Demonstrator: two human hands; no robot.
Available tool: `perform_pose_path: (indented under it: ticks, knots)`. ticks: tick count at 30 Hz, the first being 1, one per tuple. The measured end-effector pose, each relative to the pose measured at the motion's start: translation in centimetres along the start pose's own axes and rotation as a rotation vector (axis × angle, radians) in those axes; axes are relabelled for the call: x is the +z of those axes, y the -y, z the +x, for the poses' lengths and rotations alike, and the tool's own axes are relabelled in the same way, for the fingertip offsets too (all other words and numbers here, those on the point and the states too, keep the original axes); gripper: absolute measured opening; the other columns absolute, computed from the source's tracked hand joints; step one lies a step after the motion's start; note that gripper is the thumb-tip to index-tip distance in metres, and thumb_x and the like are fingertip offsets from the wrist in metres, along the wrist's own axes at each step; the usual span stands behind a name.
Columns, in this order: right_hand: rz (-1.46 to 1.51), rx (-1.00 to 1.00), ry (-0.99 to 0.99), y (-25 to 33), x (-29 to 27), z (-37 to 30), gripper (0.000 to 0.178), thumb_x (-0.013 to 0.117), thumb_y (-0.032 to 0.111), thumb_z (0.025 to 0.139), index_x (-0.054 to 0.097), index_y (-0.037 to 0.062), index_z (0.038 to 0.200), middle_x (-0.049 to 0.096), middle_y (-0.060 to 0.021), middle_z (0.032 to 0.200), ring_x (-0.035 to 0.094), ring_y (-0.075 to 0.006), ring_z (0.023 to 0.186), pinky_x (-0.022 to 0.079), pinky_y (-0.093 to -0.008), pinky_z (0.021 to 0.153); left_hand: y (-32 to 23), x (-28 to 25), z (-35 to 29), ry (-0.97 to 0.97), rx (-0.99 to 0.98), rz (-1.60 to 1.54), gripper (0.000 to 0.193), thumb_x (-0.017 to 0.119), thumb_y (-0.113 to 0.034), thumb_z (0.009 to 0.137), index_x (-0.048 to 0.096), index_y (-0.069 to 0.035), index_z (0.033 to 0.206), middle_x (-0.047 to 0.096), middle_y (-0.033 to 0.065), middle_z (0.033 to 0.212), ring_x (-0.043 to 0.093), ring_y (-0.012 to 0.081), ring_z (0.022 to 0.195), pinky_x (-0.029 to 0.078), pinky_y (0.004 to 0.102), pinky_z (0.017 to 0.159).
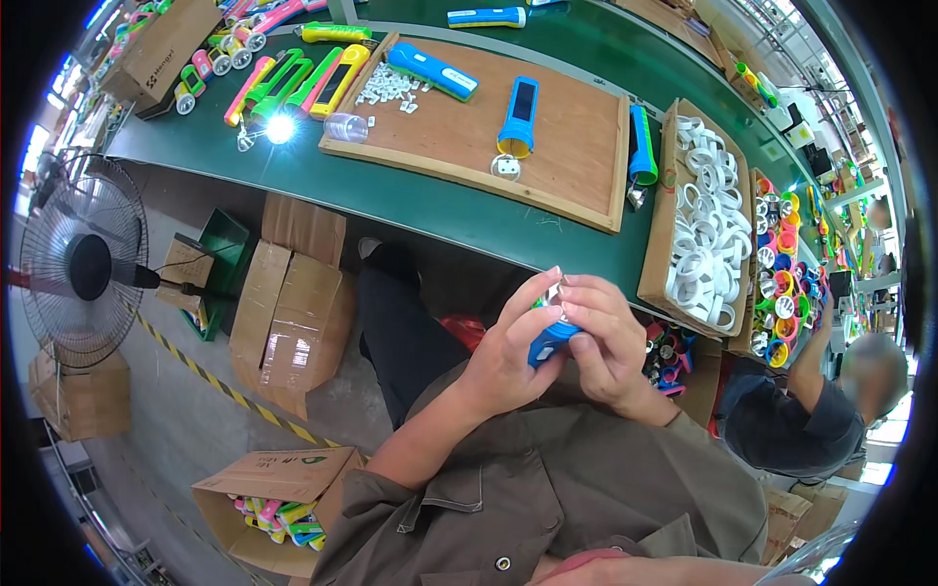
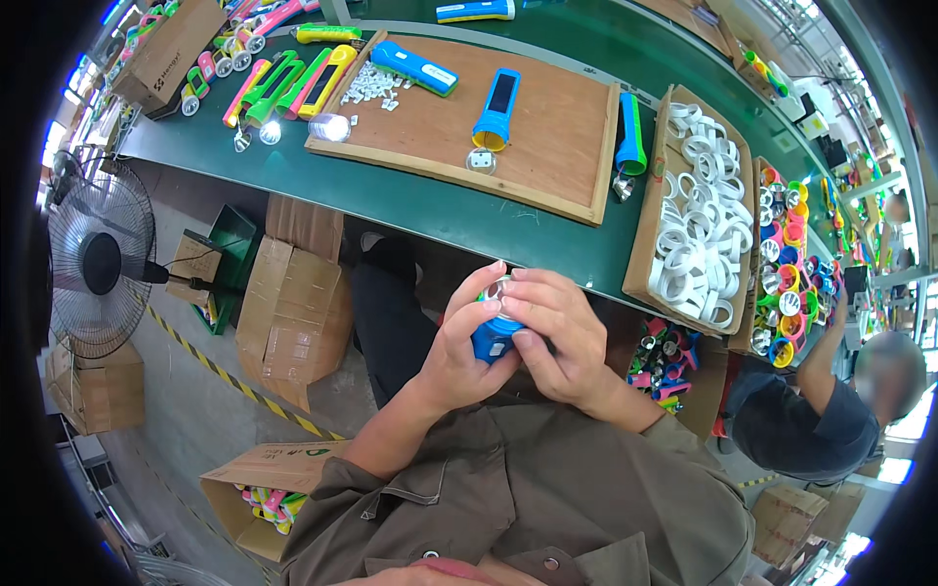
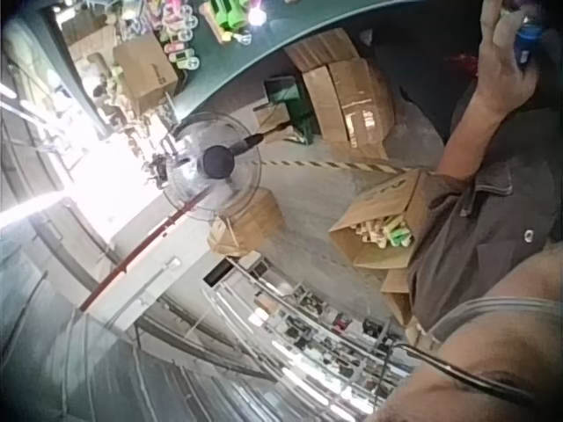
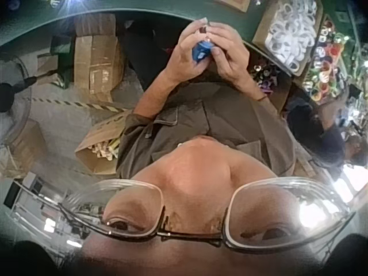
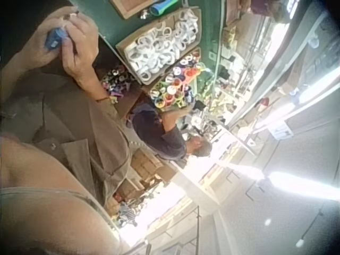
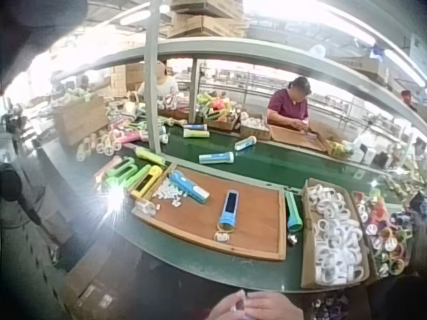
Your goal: The recorder assembles multiple plastic flashlights by inserting components and attaching lens caps on an assembly line.
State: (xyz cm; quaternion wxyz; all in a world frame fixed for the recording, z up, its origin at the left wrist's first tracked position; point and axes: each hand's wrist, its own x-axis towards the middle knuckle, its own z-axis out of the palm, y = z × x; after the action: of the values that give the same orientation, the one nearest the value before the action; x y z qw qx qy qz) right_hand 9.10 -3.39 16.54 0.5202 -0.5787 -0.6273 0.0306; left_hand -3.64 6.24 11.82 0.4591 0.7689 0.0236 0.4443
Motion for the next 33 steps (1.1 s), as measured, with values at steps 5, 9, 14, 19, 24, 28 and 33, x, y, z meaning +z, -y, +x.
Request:
perform_pose_path:
  ticks: [5, 9, 14, 19, 24, 28, 33]
  knots:
    - [-0.032, -0.058, 0.043, 0.5, 0.2, 0.6, 0.031, 0.068, 0.001, 0.083, 0.066, -0.0008, 0.113, 0.068, -0.0183, 0.113, 0.064, -0.0376, 0.108, 0.051, -0.0452, 0.094, -0.1, -0.5, -0.2, 0.004, 0.019, -0.033, 0.081, 0.076, 0.006, 0.071, 0.029, -0.014, 0.134, 0.037, 0.0288, 0.139, 0.049, 0.0425, 0.124, 0.047, 0.047, 0.1]
    - [-0.053, -0.047, 0.021, 0.8, 0.1, 0.4, 0.029, 0.069, 0.002, 0.083, 0.066, -0.0017, 0.112, 0.068, -0.0184, 0.112, 0.065, -0.0373, 0.108, 0.052, -0.0441, 0.092, -0.6, -0.8, -0.1, 0.041, -0.036, -0.072, 0.081, 0.076, 0.004, 0.071, 0.029, -0.013, 0.134, 0.036, 0.0279, 0.139, 0.046, 0.0405, 0.126, 0.044, 0.0466, 0.101]
    - [-0.049, -0.081, -0.083, 0.9, 0.6, -0.4, 0.03, 0.074, 0.005, 0.081, 0.067, -0.001, 0.11, 0.068, -0.0181, 0.111, 0.064, -0.0362, 0.105, 0.054, -0.0426, 0.089, -1.0, -0.7, -0.4, 0.046, -0.033, -0.032, 0.082, 0.078, 0.001, 0.071, 0.028, -0.011, 0.135, 0.037, 0.0273, 0.137, 0.046, 0.04, 0.126, 0.044, 0.047, 0.101]
    - [-0.084, -0.094, -0.082, 1.0, 0.5, -0.1, 0.031, 0.075, 0.007, 0.079, 0.068, -0.0008, 0.108, 0.066, -0.0151, 0.104, 0.064, -0.0347, 0.099, 0.054, -0.0428, 0.084, -1.4, -1.0, -0.1, 0.003, -0.027, -0.023, 0.082, 0.076, 0.006, 0.069, 0.032, -0.008, 0.137, 0.038, 0.0286, 0.137, 0.049, 0.0429, 0.122, 0.048, 0.0452, 0.098]
    - [-0.114, -0.037, -0.057, 0.8, 0.4, 0.0, 0.03, 0.074, 0.006, 0.08, 0.067, -0.0015, 0.108, 0.067, -0.0172, 0.104, 0.065, -0.0358, 0.099, 0.054, -0.0432, 0.086, -1.6, -0.1, -0.3, -0.024, -0.082, -0.041, 0.082, 0.076, 0.005, 0.071, 0.03, -0.005, 0.139, 0.037, 0.0297, 0.138, 0.046, 0.0434, 0.123, 0.045, 0.0463, 0.1]
    - [-0.126, 0.001, -0.053, 0.7, 0.5, -0.2, 0.028, 0.073, 0.003, 0.081, 0.066, -0.0019, 0.107, 0.068, -0.0182, 0.106, 0.065, -0.0372, 0.104, 0.053, -0.0445, 0.09, -1.3, 0.1, -0.3, -0.054, -0.104, -0.013, 0.081, 0.076, 0.004, 0.071, 0.032, -0.005, 0.138, 0.038, 0.0297, 0.137, 0.047, 0.044, 0.124, 0.044, 0.0474, 0.101]
    - [-0.071, 0.015, -0.104, 1.0, 0.9, 0.4, 0.028, 0.074, 0.003, 0.08, 0.066, -0.0014, 0.107, 0.068, -0.0171, 0.108, 0.065, -0.036, 0.105, 0.053, -0.0439, 0.092, -0.9, -0.7, 0.4, -0.064, -0.061, 0.016, 0.075, 0.078, 0.003, 0.067, 0.04, -0.009, 0.132, 0.044, 0.0276, 0.132, 0.052, 0.0415, 0.117, 0.047, 0.0465, 0.096]
